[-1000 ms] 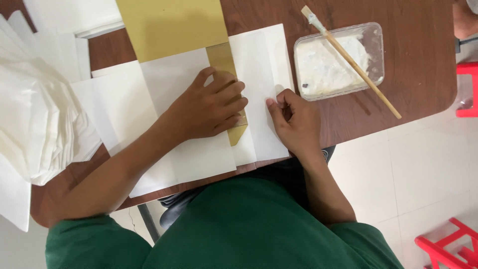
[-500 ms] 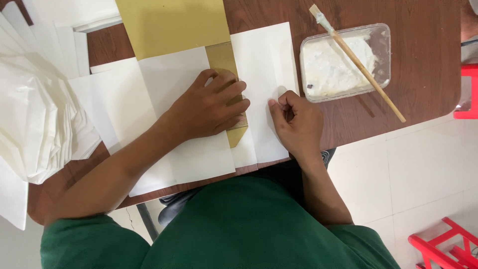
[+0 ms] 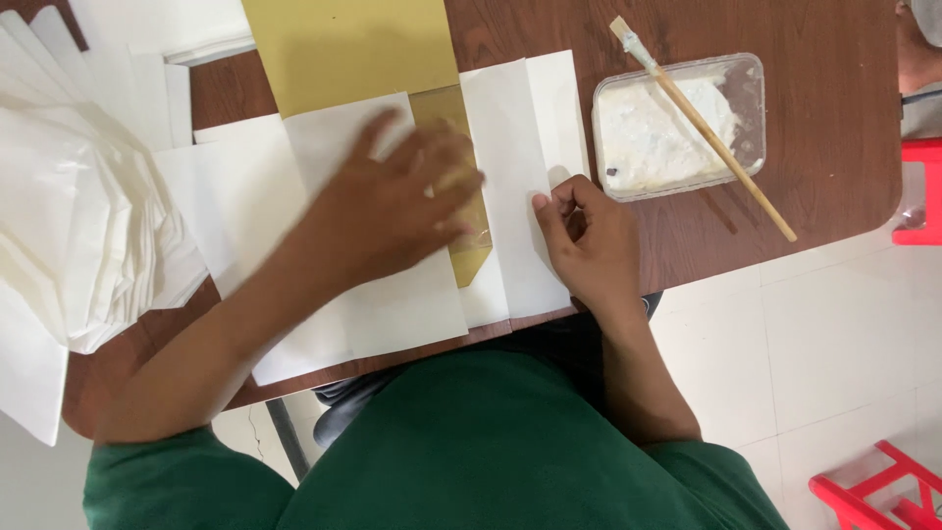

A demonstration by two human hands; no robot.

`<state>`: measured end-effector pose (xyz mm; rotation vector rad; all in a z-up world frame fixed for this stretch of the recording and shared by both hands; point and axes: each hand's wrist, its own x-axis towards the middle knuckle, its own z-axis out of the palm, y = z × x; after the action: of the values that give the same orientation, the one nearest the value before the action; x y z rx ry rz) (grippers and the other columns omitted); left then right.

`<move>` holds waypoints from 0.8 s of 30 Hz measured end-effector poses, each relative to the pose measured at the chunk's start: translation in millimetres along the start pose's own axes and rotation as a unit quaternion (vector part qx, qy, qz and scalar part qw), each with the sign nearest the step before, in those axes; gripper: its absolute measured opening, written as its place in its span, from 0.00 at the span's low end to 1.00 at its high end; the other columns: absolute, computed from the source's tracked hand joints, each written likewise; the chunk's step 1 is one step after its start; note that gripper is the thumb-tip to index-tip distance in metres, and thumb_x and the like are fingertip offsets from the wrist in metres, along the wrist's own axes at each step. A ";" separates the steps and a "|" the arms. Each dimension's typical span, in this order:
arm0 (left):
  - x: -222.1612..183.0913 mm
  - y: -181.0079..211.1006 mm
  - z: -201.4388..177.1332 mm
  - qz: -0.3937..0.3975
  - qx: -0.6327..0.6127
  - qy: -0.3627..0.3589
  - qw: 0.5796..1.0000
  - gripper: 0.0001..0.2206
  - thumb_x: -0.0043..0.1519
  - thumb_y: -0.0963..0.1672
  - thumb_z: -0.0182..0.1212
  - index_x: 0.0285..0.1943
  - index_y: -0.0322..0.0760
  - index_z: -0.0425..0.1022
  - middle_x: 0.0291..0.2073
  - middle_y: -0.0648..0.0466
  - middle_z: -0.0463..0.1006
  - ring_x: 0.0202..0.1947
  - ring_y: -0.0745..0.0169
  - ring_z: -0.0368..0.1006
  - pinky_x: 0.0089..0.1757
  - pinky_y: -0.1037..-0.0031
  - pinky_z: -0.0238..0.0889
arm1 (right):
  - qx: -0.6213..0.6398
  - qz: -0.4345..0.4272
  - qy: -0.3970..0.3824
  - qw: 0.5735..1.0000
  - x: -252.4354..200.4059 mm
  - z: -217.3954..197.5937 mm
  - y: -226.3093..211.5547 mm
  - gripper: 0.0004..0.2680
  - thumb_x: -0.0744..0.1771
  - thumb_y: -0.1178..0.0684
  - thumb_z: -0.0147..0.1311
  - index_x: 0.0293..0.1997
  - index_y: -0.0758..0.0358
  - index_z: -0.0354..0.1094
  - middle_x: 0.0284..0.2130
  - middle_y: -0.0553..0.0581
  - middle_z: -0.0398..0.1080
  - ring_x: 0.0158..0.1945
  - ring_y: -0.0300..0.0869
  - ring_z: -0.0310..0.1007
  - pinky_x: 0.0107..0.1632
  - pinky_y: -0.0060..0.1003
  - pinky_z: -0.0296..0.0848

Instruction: Manually folding and gluing sheets of material to assemble a bag using a template and a brush.

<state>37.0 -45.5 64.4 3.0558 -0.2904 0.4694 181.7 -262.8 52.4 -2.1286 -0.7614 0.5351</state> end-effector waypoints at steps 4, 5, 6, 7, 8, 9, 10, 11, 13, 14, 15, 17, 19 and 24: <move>-12.6 -10.3 -83.6 -0.093 -0.045 0.000 0.995 0.20 0.69 0.50 0.69 0.61 0.31 0.77 0.59 0.40 0.76 0.61 0.41 0.72 0.62 0.46 0.60 | 0.019 -0.032 -0.041 0.998 -3.3 -2.3 -4.9 0.12 0.72 0.47 0.50 0.32 0.59 0.64 0.25 0.45 0.64 0.30 0.33 0.60 0.33 0.29 0.58; -23.2 -12.5 -73.9 -0.097 -0.042 0.000 0.994 0.20 0.69 0.50 0.69 0.61 0.31 0.77 0.59 0.40 0.76 0.61 0.41 0.72 0.62 0.46 0.60 | 0.019 -0.036 -0.044 0.998 -1.8 -1.7 -5.6 0.12 0.72 0.47 0.50 0.32 0.59 0.64 0.25 0.45 0.64 0.30 0.33 0.60 0.33 0.29 0.58; -33.8 -14.7 -64.2 -0.103 -0.022 -0.034 0.994 0.22 0.70 0.53 0.62 0.62 0.32 0.77 0.61 0.41 0.76 0.63 0.42 0.71 0.64 0.46 0.57 | 0.015 -0.063 -0.043 0.997 -0.2 -1.1 -6.3 0.11 0.72 0.47 0.51 0.33 0.58 0.64 0.27 0.46 0.65 0.33 0.34 0.63 0.34 0.29 0.61; -44.1 -17.1 -54.6 -0.108 -0.003 -0.069 0.992 0.25 0.70 0.56 0.56 0.62 0.34 0.76 0.63 0.42 0.75 0.66 0.42 0.69 0.65 0.46 0.55 | 0.011 -0.088 -0.041 0.995 0.1 -0.4 -7.0 0.10 0.72 0.47 0.51 0.34 0.58 0.64 0.30 0.48 0.66 0.36 0.35 0.65 0.35 0.30 0.64; -54.7 -15.7 -40.3 -0.110 -0.002 -0.070 0.991 0.25 0.70 0.56 0.56 0.62 0.34 0.76 0.63 0.42 0.75 0.66 0.42 0.69 0.65 0.46 0.55 | 0.012 -0.089 -0.043 0.995 1.6 0.2 -9.0 0.10 0.72 0.47 0.51 0.34 0.58 0.64 0.30 0.48 0.66 0.36 0.35 0.65 0.35 0.30 0.64; -64.0 -15.3 -25.2 -0.115 -0.024 -0.103 0.988 0.29 0.68 0.58 0.54 0.67 0.34 0.72 0.69 0.42 0.69 0.70 0.41 0.62 0.67 0.46 0.47 | 0.033 -0.107 -0.054 0.992 3.6 0.3 -10.8 0.09 0.72 0.50 0.52 0.34 0.59 0.65 0.31 0.48 0.66 0.37 0.36 0.65 0.38 0.29 0.65; -73.4 -15.2 -9.8 -0.120 -0.045 -0.136 0.982 0.33 0.66 0.59 0.51 0.72 0.34 0.68 0.75 0.42 0.63 0.75 0.40 0.55 0.70 0.45 0.40 | 0.053 -0.124 -0.066 0.989 5.8 0.6 -12.6 0.08 0.72 0.53 0.53 0.34 0.60 0.66 0.31 0.49 0.67 0.38 0.37 0.66 0.40 0.29 0.65; -77.1 -13.3 -5.7 -0.120 -0.047 -0.137 0.982 0.33 0.66 0.59 0.51 0.72 0.34 0.68 0.75 0.42 0.63 0.75 0.40 0.55 0.70 0.45 0.40 | 0.053 -0.122 -0.066 0.989 6.3 3.4 -14.6 0.08 0.72 0.53 0.53 0.34 0.60 0.66 0.31 0.49 0.67 0.38 0.37 0.66 0.40 0.29 0.65; -82.6 -11.4 3.2 -0.100 -0.028 -0.076 0.992 0.35 0.66 0.60 0.57 0.74 0.35 0.67 0.75 0.43 0.62 0.75 0.40 0.56 0.69 0.47 0.48 | 0.080 -0.176 -0.084 0.978 9.9 8.1 -18.8 0.10 0.70 0.58 0.56 0.28 0.61 0.67 0.29 0.50 0.71 0.37 0.38 0.67 0.50 0.35 0.66; -83.4 -12.6 4.2 -0.100 -0.029 -0.075 0.992 0.35 0.66 0.60 0.57 0.74 0.35 0.67 0.75 0.43 0.62 0.75 0.40 0.56 0.69 0.47 0.48 | 0.079 -0.176 -0.083 0.978 10.9 11.9 -20.2 0.10 0.70 0.58 0.56 0.28 0.61 0.67 0.29 0.50 0.71 0.37 0.38 0.67 0.50 0.35 0.66; -84.7 -12.6 6.0 -0.101 -0.045 -0.070 0.991 0.34 0.67 0.59 0.57 0.75 0.35 0.66 0.76 0.43 0.61 0.76 0.41 0.55 0.69 0.47 0.46 | 0.077 -0.190 -0.086 0.975 10.7 15.5 -21.2 0.09 0.70 0.58 0.57 0.29 0.61 0.68 0.32 0.52 0.72 0.41 0.40 0.69 0.51 0.35 0.66; -87.5 -13.9 11.2 -0.104 -0.063 -0.063 0.991 0.34 0.67 0.58 0.57 0.75 0.35 0.65 0.76 0.43 0.60 0.76 0.42 0.53 0.70 0.48 0.44 | 0.073 -0.205 -0.090 0.972 12.2 23.2 -22.9 0.08 0.70 0.57 0.58 0.29 0.60 0.69 0.35 0.53 0.73 0.45 0.42 0.70 0.52 0.36 0.66; -90.5 -16.8 18.4 -0.102 -0.086 -0.052 0.990 0.35 0.69 0.59 0.55 0.78 0.36 0.61 0.78 0.42 0.54 0.78 0.43 0.49 0.71 0.49 0.40 | 0.032 -0.267 -0.083 0.960 15.8 31.8 -24.4 0.04 0.69 0.58 0.60 0.34 0.61 0.73 0.46 0.56 0.73 0.52 0.47 0.69 0.56 0.42 0.68; -95.1 -19.8 20.1 -0.100 -0.119 -0.035 0.987 0.38 0.65 0.63 0.53 0.78 0.42 0.62 0.78 0.42 0.54 0.78 0.42 0.50 0.71 0.48 0.41 | 0.002 -0.297 -0.093 0.950 19.2 47.4 -33.7 0.05 0.69 0.58 0.58 0.33 0.60 0.72 0.53 0.54 0.72 0.59 0.51 0.68 0.62 0.47 0.67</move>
<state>-42.5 -10.4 16.5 2.8317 -0.0366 0.2922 156.2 -207.2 48.9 -1.7314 -1.4365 0.4054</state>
